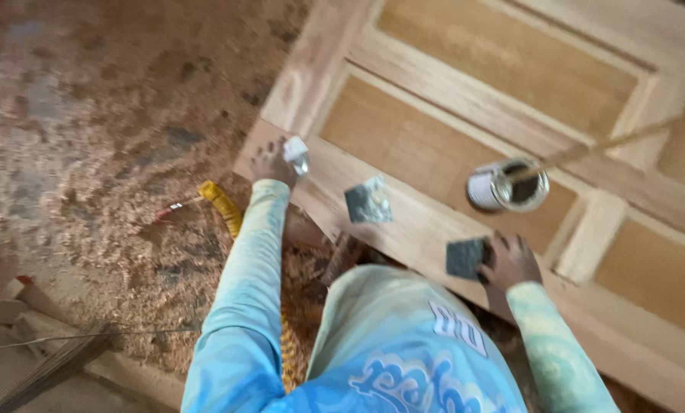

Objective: The person uses a putty knife to apply a filler substance from a can into the gaps and joints of a wooden door frame. They scrape the filler onto the knife and smooth it into the seams, working on different sections of the frame.

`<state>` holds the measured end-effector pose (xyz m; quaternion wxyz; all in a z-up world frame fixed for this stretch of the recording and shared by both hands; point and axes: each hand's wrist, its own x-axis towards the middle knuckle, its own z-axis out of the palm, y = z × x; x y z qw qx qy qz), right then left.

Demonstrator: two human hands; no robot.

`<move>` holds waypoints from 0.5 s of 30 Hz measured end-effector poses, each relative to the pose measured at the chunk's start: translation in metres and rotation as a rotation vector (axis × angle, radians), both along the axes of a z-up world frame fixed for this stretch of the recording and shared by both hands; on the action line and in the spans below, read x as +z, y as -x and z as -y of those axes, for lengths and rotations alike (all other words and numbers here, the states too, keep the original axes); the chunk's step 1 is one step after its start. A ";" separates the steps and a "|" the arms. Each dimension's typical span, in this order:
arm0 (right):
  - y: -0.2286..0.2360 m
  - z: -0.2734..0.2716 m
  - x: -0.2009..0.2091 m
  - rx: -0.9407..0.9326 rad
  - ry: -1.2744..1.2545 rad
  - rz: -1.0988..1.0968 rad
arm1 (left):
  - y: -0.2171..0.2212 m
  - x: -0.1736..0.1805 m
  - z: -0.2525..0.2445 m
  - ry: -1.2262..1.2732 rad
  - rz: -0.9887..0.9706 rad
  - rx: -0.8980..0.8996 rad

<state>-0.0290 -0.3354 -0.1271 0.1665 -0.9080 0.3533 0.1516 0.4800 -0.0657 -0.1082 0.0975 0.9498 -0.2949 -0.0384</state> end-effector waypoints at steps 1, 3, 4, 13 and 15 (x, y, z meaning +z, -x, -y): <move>0.004 -0.001 -0.004 0.005 0.031 0.052 | -0.008 -0.005 0.002 -0.016 0.005 0.004; 0.017 -0.007 -0.008 -0.017 0.006 0.123 | -0.020 -0.015 0.004 0.003 -0.112 0.078; 0.030 -0.011 -0.007 -0.044 -0.051 0.140 | -0.018 -0.022 0.010 0.039 -0.234 0.147; -0.030 0.007 -0.014 -0.016 -0.086 0.038 | 0.133 -0.010 0.087 0.237 -0.516 -0.047; -0.046 0.008 -0.023 -0.009 -0.093 0.051 | 0.182 -0.001 0.104 0.367 -0.721 -0.121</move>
